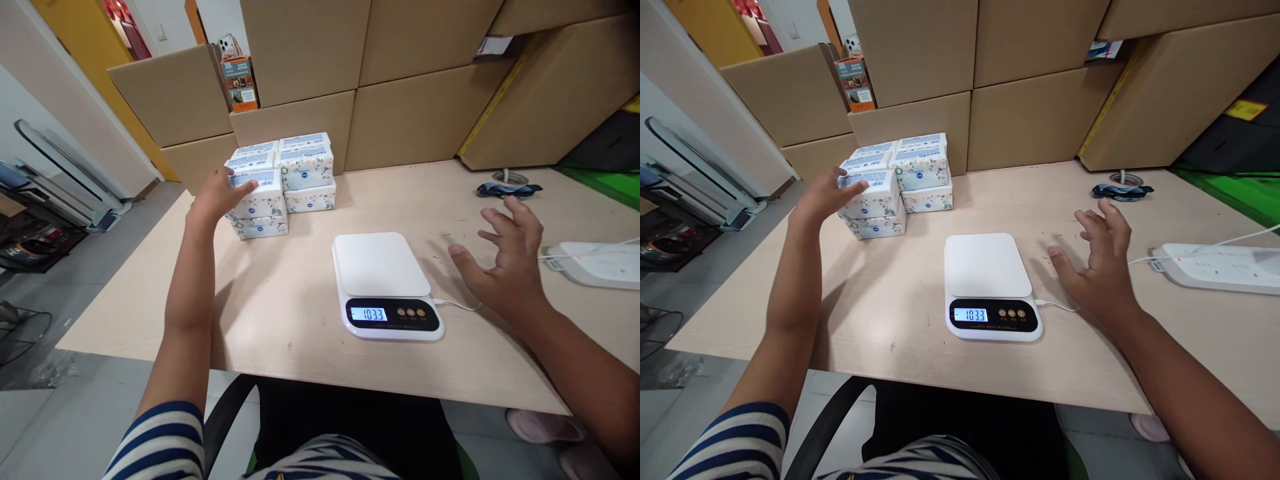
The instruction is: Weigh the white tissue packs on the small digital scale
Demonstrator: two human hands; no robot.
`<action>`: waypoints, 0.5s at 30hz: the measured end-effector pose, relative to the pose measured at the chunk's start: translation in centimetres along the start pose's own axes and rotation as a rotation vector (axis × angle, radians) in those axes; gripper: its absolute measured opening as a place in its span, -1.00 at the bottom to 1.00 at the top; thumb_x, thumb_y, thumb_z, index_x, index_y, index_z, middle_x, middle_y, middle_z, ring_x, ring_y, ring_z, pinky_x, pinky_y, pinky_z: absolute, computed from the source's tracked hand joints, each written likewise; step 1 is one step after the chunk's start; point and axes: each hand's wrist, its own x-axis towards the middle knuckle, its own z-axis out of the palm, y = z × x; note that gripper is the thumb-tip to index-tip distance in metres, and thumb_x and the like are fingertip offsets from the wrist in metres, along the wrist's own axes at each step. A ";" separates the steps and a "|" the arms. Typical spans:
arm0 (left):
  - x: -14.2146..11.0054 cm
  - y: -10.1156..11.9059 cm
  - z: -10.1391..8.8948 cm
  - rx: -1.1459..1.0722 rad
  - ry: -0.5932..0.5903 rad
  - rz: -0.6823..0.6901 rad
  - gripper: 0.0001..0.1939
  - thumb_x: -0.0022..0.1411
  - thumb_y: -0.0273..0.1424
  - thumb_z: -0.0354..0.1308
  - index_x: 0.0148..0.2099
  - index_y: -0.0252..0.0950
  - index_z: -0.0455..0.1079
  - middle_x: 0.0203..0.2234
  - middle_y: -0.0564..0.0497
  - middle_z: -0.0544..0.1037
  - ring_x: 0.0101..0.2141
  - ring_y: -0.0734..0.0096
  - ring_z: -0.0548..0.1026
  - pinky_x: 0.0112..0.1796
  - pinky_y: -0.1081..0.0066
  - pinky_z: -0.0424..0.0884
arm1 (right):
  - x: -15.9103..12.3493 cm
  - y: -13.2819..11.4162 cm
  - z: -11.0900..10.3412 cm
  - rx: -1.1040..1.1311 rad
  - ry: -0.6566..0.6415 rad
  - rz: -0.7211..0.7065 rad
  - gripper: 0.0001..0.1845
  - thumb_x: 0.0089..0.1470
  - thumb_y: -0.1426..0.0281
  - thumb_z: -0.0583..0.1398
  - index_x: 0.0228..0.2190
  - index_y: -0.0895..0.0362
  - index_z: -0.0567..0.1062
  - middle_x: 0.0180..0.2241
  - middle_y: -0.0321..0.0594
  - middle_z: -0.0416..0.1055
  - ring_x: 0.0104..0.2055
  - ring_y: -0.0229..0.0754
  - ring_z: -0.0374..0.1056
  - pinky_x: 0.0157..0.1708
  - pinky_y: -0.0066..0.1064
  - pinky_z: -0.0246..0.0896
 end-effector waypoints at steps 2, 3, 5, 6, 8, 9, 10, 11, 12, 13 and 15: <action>0.3 -0.1 0.2 0.030 0.000 -0.015 -0.11 0.46 0.20 0.27 0.59 -0.17 0.28 0.55 -0.30 0.42 0.41 -0.32 0.49 0.30 -0.06 0.54 | -0.1 0.6 0.2 -0.004 0.019 -0.050 -0.07 0.33 -0.05 0.32 0.59 -0.39 0.16 0.58 0.06 0.08 0.50 0.42 0.38 0.11 0.38 0.69; 0.5 -0.2 0.3 0.040 0.002 -0.030 -0.08 0.45 0.21 0.28 0.61 -0.18 0.25 0.54 -0.33 0.41 0.40 -0.34 0.51 0.28 -0.06 0.57 | -0.2 0.9 0.3 -0.004 0.023 -0.066 -0.06 0.33 -0.06 0.33 0.59 -0.35 0.18 0.58 0.08 0.09 0.49 0.43 0.40 0.07 0.38 0.71; 0.8 -0.6 0.7 0.048 0.014 -0.056 0.01 0.40 0.26 0.33 0.63 -0.19 0.21 0.55 -0.39 0.38 0.37 -0.39 0.54 0.22 -0.07 0.61 | -0.3 1.1 0.3 0.000 0.017 -0.059 -0.06 0.34 -0.04 0.35 0.60 -0.30 0.20 0.58 0.10 0.10 0.48 0.43 0.41 0.08 0.40 0.70; 1.0 -0.9 0.9 0.048 0.034 -0.058 0.06 0.37 0.28 0.36 0.64 -0.19 0.19 0.57 -0.40 0.34 0.37 -0.42 0.54 0.20 -0.08 0.62 | -0.3 1.1 0.3 0.004 0.013 -0.048 -0.07 0.34 -0.02 0.35 0.60 -0.29 0.21 0.59 0.10 0.10 0.49 0.43 0.41 0.09 0.41 0.70; 1.2 -1.3 1.1 0.051 0.085 -0.024 0.13 0.33 0.29 0.41 0.66 -0.17 0.15 0.66 -0.40 0.15 0.44 -0.46 0.46 0.25 -0.09 0.59 | -0.3 0.9 0.3 0.014 0.008 -0.032 -0.07 0.35 0.01 0.36 0.60 -0.31 0.21 0.60 0.09 0.10 0.50 0.45 0.39 0.11 0.43 0.69; 1.2 -1.4 1.1 0.060 0.107 0.007 0.14 0.32 0.27 0.43 0.68 -0.16 0.12 0.71 -0.37 0.03 0.50 -0.46 0.38 0.30 -0.09 0.56 | -0.4 0.8 0.3 0.020 0.005 -0.026 -0.07 0.35 0.02 0.37 0.60 -0.32 0.21 0.60 0.08 0.09 0.51 0.46 0.39 0.11 0.44 0.68; 1.1 -1.4 1.1 0.071 0.117 0.041 0.13 0.34 0.24 0.44 0.69 -0.15 0.11 0.74 -0.33 -0.08 0.56 -0.45 0.30 0.37 -0.08 0.51 | -0.4 0.6 0.4 0.026 0.001 -0.021 -0.07 0.35 0.03 0.37 0.60 -0.34 0.21 0.61 0.08 0.09 0.51 0.47 0.39 0.12 0.46 0.68; 1.0 -1.3 0.9 0.081 0.115 0.079 0.09 0.38 0.19 0.44 0.70 -0.15 0.11 0.76 -0.30 -0.13 0.61 -0.40 0.23 0.42 -0.05 0.45 | -0.4 0.5 0.4 0.032 -0.005 -0.014 -0.07 0.35 0.04 0.37 0.61 -0.36 0.21 0.61 0.07 0.09 0.50 0.48 0.40 0.12 0.47 0.68; 0.9 -1.1 0.8 0.088 0.102 0.120 0.02 0.43 0.12 0.42 0.69 -0.15 0.14 0.76 -0.29 -0.10 0.63 -0.34 0.20 0.46 -0.02 0.40 | -0.4 0.4 0.4 0.037 -0.009 -0.005 -0.08 0.36 0.05 0.37 0.60 -0.37 0.21 0.61 0.06 0.09 0.49 0.48 0.41 0.12 0.49 0.67; 0.7 -0.9 0.6 0.089 0.082 0.158 -0.09 0.49 0.05 0.39 0.67 -0.16 0.22 0.73 -0.28 0.02 0.62 -0.27 0.23 0.47 0.01 0.39 | -0.4 0.3 0.5 0.041 -0.010 0.002 -0.09 0.36 0.05 0.37 0.60 -0.39 0.22 0.61 0.05 0.09 0.48 0.48 0.43 0.12 0.50 0.67; 0.3 -0.3 0.2 0.065 0.024 0.218 -0.35 0.57 -0.11 0.31 0.56 -0.17 0.42 0.60 -0.24 0.37 0.51 -0.17 0.42 0.41 0.07 0.44 | -0.4 0.2 0.5 0.043 -0.008 0.011 -0.11 0.37 0.06 0.36 0.59 -0.40 0.24 0.62 0.03 0.09 0.46 0.47 0.45 0.13 0.52 0.66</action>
